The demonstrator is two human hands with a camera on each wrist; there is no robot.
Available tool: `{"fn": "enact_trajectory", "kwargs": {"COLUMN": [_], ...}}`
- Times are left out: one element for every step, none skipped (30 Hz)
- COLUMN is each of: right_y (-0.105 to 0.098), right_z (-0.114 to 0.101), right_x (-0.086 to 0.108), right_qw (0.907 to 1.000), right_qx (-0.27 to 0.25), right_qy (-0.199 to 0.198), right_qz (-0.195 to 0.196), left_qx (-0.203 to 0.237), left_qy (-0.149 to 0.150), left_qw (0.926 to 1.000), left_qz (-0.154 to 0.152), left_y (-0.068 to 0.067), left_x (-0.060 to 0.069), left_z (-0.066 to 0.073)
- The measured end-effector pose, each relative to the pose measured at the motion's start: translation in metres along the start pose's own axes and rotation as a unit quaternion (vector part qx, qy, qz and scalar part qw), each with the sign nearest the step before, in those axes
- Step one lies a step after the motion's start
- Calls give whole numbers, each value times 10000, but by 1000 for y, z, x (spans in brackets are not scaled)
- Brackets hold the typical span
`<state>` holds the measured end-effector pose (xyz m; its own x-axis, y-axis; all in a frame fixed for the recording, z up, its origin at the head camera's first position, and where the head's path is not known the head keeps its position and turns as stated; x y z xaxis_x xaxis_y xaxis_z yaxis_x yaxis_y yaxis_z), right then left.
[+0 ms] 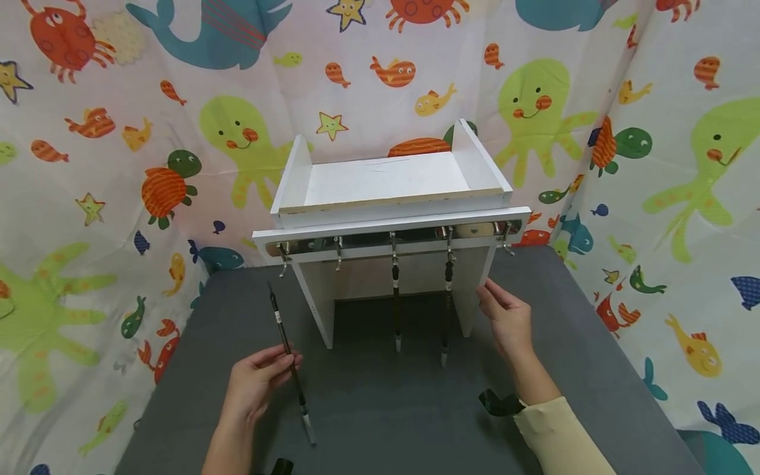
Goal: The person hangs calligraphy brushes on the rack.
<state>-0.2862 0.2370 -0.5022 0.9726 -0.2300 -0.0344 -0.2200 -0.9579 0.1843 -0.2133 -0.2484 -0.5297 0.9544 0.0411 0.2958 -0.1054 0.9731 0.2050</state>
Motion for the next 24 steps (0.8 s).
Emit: {"fn": "enact_trajectory", "kwargs": {"right_y": [0,1,1,1,2,2,2,2,3,3,3,3,3,3,2,2,2,2,2,2,1,1,0,-1], "right_z": [0,0,-1,-1,-1,-2,-2,-2,-1,-1,-1,0,1,1,2,2,3,3,3,2,2,2,2,2], "right_x": [0,0,0,0,-1,-1,-1,-1,-1,0,0,0,-1,-1,-1,-1,-1,-1,-1,-1,-1,-1,-1,0], "right_qw": [10000,10000,10000,9999,9999,9999,9999,9999,9999,9999,9999,9999,9999,9999,9999,9999,10000,10000,10000,10000,10000,10000,10000,10000], "right_qx": [38,53,82,94,105,112,109,107,112,99,101,97,87,84,64,57,46,42,22,21,-7,-28,-51,-49], "right_qy": [19,33,38,41,49,52,53,59,68,88,97,95,94,92,90,80,69,57,49,37,35,27,29,32], "right_qz": [-19,-26,-35,-41,-48,-50,-54,-58,-72,-83,-88,-90,-80,-72,-64,-61,-53,-58,-50,-57,-41,-25,-6,9], "left_qx": [-3,-43,-58,-113,-189,-297,-387,-505,-580,-663,-714,-730,-755,-782,-805,-829,-863,-919,-983,-1020,-1044,-1060,-1082,-1081], "left_qy": [51,114,198,295,387,496,623,766,886,976,1036,1091,1126,1148,1165,1186,1221,1285,1351,1429,1504,1571,1644,1697], "left_qw": [10000,9999,9997,9993,9986,9972,9953,9925,9893,9864,9838,9818,9803,9798,9794,9791,9783,9767,9750,9731,9710,9692,9672,9658], "left_qz": [-23,-51,-104,-196,-320,-470,-633,-808,-1000,-1148,-1276,-1376,-1434,-1438,-1438,-1428,-1435,-1451,-1464,-1493,-1540,-1571,-1605,-1634], "left_y": [2,4,6,9,13,17,20,25,29,34,38,41,45,48,52,56,60,64,69,74,78,83,87,91], "left_x": [3,5,8,11,14,18,21,25,29,32,35,38,40,43,45,46,48,50,51,52,53,54,54,54], "left_z": [3,6,9,12,15,17,20,23,26,28,30,31,33,36,38,40,42,45,48,50,53,55,57,58]}}
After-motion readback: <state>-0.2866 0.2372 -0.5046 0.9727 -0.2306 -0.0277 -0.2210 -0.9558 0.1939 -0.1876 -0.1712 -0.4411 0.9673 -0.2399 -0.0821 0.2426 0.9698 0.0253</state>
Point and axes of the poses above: each hand's wrist, its own x-axis away from the middle knuckle, its own y-axis out of the palm, z = x × y, the point moved 7 cm from there along -x, towards the middle knuckle, and after that the axes turned 6 degrees about -z, right-handed, at the moved point
